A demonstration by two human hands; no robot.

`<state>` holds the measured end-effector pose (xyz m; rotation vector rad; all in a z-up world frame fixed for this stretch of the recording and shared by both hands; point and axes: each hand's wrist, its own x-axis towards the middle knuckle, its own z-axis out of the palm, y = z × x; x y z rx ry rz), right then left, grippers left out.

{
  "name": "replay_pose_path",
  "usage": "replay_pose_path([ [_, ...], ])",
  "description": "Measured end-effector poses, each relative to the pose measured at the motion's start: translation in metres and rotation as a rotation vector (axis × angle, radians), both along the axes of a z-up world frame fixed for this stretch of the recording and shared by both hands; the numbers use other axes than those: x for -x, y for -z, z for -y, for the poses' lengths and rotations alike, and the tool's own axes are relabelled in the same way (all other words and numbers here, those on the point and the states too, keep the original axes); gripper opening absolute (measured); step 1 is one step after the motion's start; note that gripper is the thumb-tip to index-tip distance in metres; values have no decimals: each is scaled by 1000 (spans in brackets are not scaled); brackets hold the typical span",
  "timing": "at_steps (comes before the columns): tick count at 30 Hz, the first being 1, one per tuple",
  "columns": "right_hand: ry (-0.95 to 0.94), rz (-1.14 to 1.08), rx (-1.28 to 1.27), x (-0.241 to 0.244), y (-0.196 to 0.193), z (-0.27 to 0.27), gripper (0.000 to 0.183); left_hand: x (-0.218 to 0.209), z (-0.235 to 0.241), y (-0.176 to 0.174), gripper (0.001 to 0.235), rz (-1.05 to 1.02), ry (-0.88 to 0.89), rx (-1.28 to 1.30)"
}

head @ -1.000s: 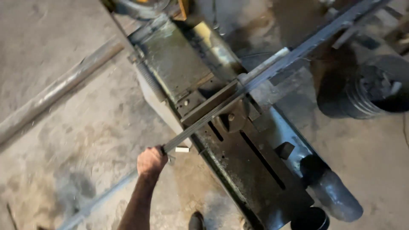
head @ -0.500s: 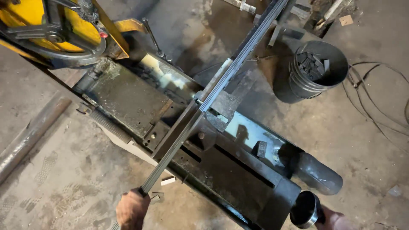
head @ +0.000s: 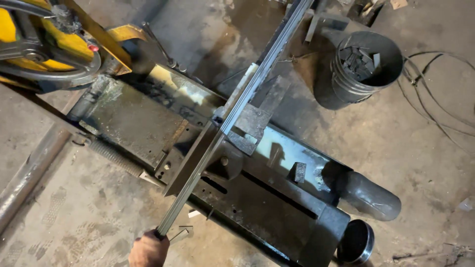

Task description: Cutting a bundle of metal bars using a horizontal bandsaw.

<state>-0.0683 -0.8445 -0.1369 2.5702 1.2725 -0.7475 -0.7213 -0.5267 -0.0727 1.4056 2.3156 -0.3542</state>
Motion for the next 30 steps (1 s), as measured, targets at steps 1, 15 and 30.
replay_pose_path([
  [1, -3, 10, 36, -6, -12, -13, 44, 1, 0, 4, 37, -6, -9, -4],
  [15, -27, 70, 208, -59, -39, -80, 38, 21, 2, 60, 22, -96, 31, -196],
  [30, -119, 77, 202, -40, -48, -99, 36, -8, 13, 11, 26, -120, 64, -175],
])
